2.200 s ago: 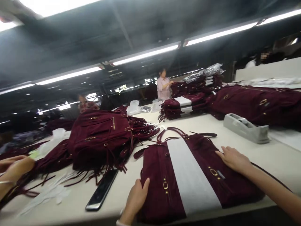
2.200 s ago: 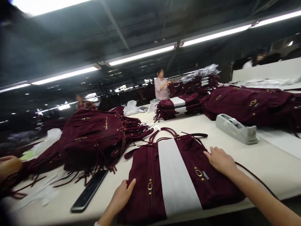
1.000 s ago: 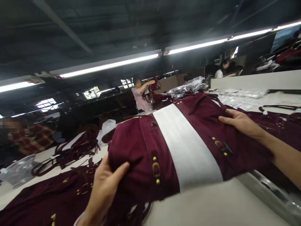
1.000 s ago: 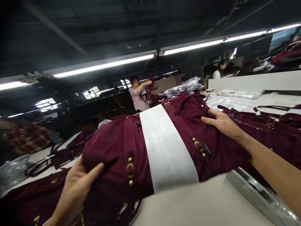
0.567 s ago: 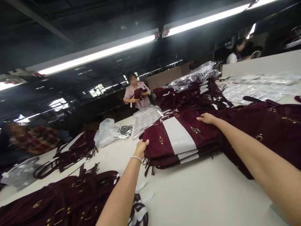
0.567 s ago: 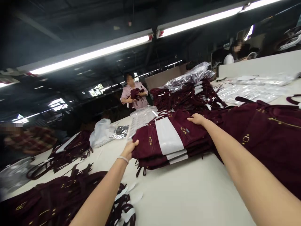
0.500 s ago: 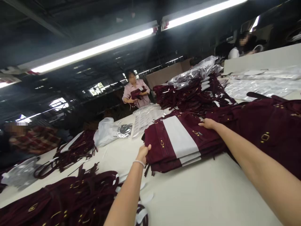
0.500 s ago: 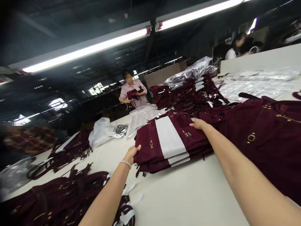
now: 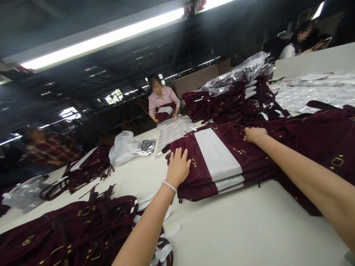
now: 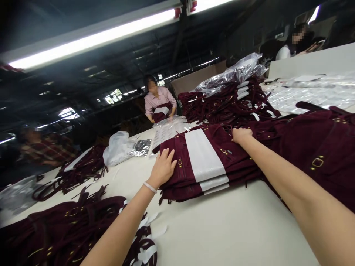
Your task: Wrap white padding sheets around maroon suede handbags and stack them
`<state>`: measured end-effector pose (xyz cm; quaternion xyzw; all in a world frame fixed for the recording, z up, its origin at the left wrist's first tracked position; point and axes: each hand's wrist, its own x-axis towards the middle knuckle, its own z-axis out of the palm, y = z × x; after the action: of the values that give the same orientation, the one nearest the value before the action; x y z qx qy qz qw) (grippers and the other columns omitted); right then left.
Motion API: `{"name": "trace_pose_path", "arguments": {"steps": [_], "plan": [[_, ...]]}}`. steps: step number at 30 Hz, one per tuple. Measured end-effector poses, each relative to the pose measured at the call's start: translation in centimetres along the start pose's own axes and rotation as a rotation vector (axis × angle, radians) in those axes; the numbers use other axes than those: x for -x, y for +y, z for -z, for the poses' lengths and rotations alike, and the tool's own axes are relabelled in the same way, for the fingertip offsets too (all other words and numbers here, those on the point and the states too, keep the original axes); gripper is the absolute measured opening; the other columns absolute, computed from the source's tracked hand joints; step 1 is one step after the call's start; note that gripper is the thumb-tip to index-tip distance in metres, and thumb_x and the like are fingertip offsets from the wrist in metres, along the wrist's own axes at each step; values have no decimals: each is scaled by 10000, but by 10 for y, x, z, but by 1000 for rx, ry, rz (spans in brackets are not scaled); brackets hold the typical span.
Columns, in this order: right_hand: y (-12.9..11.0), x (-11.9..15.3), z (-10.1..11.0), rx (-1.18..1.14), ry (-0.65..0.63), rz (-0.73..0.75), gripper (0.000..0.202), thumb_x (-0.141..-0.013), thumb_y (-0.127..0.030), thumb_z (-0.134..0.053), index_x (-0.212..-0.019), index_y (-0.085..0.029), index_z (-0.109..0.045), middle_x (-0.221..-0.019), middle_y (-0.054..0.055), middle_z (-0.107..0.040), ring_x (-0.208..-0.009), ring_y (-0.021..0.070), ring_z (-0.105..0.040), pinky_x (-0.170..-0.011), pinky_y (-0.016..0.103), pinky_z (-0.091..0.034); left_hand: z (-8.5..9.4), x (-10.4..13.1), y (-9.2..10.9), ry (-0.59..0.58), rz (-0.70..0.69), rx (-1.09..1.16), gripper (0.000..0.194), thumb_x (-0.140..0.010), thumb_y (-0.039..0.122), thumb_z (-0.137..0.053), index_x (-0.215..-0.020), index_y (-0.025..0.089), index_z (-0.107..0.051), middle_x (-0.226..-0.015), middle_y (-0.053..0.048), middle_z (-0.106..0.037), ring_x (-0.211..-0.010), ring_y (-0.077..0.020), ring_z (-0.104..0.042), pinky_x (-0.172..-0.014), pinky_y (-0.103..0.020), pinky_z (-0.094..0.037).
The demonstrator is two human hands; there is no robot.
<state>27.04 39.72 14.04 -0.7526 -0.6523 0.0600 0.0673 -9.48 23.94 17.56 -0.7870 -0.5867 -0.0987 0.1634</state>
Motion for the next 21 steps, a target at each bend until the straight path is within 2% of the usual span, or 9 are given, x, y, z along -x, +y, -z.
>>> {"name": "trace_pose_path", "arguments": {"steps": [3, 5, 6, 7, 9, 12, 15, 18, 21], "plan": [[-40, 30, 17, 55, 305, 184, 432, -930, -257, -401, -1314, -153, -571, -1456, 231, -443, -1340, 446, -381, -1013, 700, -275, -12, 7, 0, -62, 23, -36, 511, -998, 341, -325, -1413, 61, -429, -1462, -213, -444, -1391, -328, -375, -1149, -519, -302], [-71, 47, 16, 34, 492, 490, 467, -952, -249, -340, -1379, -190, -520, -1543, 149, -353, -1434, 378, -245, -1115, 653, -153, -19, 12, -2, -47, 50, -33, 528, -1008, 361, -284, -1423, 61, -411, -1464, -205, -446, -1394, -325, -371, -1145, -528, -305], [-85, 52, 10, 6, 517, 649, 486, -967, -286, -328, -1420, -198, -478, -1567, 117, -316, -1456, 339, -208, -1151, 606, -126, -22, 15, -3, -38, 62, -29, 538, -1010, 373, -273, -1426, 58, -404, -1468, -205, -442, -1399, -327, -362, -1144, -533, -305], [-97, 55, 2, -27, 483, 773, 516, -978, -343, -319, -1462, -197, -424, -1582, 97, -285, -1468, 306, -188, -1174, 561, -119, -25, 17, -3, -29, 71, -24, 549, -1012, 383, -264, -1431, 52, -394, -1476, -207, -430, -1407, -330, -347, -1147, -536, -300], [-112, 52, -23, -78, 299, 875, 604, -983, -464, -294, -1516, -183, -331, -1589, 91, -262, -1471, 283, -192, -1185, 531, -144, -32, 22, -2, -13, 81, -15, 578, -1015, 403, -253, -1444, 32, -365, -1501, -215, -387, -1428, -332, -304, -1160, -537, -279], [-113, 40, -72, -152, 52, 803, 670, -981, -554, -216, -1555, -208, -229, -1598, 83, -229, -1471, 292, -193, -1167, 578, -172, -51, 33, 1, -3, 87, 3, 618, -1012, 447, -269, -1457, 24, -338, -1534, -227, -318, -1457, -331, -228, -1177, -548, -241], [-104, 31, -109, -223, 36, 798, 675, -980, -586, -177, -1570, -261, -142, -1617, 46, -156, -1485, 277, -130, -1174, 592, -115, -81, 47, 1, -29, 111, 52, 617, -1010, 459, -272, -1476, 56, -312, -1559, -213, -265, -1475, -311, -167, -1182, -551, -232], [-106, 26, -119, -226, 51, 810, 681, -977, -591, -183, -1571, -265, -123, -1620, 42, -143, -1489, 265, -107, -1177, 586, -76, -103, 52, -5, -87, 144, 122, 621, -1015, 462, -237, -1501, 76, -262, -1577, -192, -225, -1479, -294, -140, -1184, -538, -231], [-116, 27, -104, -184, 9, 758, 672, -973, -568, -199, -1567, -257, -157, -1617, 49, -162, -1487, 268, -121, -1171, 592, -99, -103, 44, -11, -145, 145, 159, 631, -1014, 473, -225, -1495, 70, -280, -1572, -193, -239, -1473, -300, -164, -1184, -528, -231]]}}
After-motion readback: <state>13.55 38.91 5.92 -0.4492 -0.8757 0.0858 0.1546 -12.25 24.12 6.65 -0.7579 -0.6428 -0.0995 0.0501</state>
